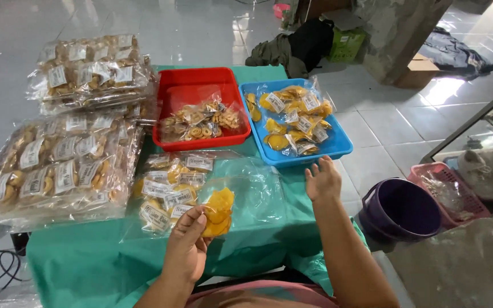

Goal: Transferring individually wrapped snack packets from a tray into a larger plastic bag for bulk packaging.

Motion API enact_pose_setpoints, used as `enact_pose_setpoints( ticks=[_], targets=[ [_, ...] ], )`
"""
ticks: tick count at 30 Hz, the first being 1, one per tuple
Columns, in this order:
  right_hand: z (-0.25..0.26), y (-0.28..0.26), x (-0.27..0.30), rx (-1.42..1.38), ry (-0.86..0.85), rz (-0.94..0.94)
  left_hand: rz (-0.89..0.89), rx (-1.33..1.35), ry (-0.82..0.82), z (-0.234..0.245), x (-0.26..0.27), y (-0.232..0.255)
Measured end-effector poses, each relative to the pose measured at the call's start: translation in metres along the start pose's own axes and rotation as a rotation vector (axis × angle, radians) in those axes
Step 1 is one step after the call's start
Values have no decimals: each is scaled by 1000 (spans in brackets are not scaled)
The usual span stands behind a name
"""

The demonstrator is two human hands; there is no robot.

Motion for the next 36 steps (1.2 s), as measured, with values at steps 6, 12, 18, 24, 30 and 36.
enact_pose_setpoints(
  ticks=[6, 12, 18, 24, 30, 36],
  targets=[
    [-14, -2, -20, -51, -298, 73, -7, -7, -4, -3, 2, 0],
    [-42, -32, 73, 119, -421, 278, -43, 56, -11, -1, -5, -10],
    [-65, -11, 176, 707, -1148, 491, -24, 21, -132, -28, 16, -18],
    [-59, 16, 173, 749, -1059, 396, -47, -291, -315, -48, 33, 9],
    [-67, 20, 197, 681, -1065, 378, -225, -443, -263, -70, 44, 35],
    [-66, 3, 190, 782, -1005, 755, -217, -410, -250, -64, 42, 32]
  ],
)
Point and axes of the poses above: each hand's wrist, its own x-axis away from the middle knuckle, its own z-axis out of the back of the hand, y = z × x, the point moved 3 cm from there along -x, towards the middle knuckle, and after that the axes turned 12 degrees about x, right-handed, at the moved point
